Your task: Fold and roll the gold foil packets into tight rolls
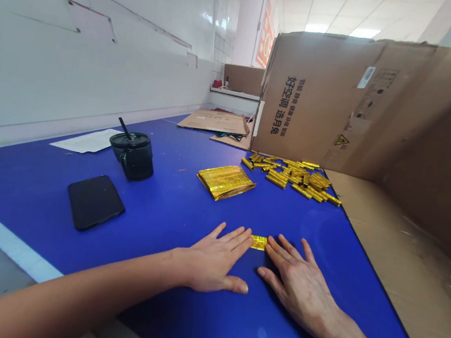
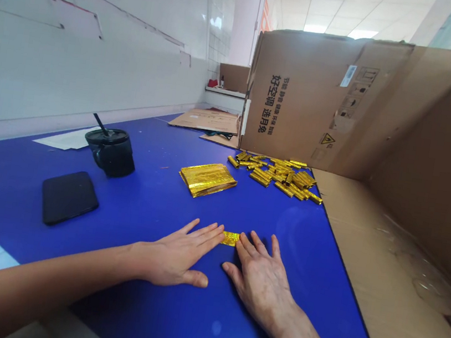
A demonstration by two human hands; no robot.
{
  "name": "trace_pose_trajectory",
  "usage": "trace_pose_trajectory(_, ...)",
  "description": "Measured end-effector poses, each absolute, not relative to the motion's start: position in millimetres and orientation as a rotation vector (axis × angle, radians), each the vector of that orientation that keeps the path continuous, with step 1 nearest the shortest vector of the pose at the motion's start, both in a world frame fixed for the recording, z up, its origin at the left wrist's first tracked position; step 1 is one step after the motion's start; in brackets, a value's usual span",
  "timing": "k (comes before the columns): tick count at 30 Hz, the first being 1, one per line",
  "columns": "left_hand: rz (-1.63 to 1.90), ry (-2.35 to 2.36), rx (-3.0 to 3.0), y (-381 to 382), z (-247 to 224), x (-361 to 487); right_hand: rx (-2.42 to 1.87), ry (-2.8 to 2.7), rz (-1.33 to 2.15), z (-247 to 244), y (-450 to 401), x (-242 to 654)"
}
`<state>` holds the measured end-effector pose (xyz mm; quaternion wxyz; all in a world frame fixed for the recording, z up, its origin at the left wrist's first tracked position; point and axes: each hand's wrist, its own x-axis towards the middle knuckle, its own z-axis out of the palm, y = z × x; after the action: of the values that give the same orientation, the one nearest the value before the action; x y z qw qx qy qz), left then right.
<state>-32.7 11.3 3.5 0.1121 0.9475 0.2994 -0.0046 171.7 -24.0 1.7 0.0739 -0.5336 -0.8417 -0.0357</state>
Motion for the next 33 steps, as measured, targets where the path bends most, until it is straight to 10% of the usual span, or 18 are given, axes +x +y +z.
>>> trace_pose_trajectory(33,0.083,1.093,2.881,1.2,0.5,-39.0,-1.707,-2.464,-0.194,-5.2,-22.8,171.5)
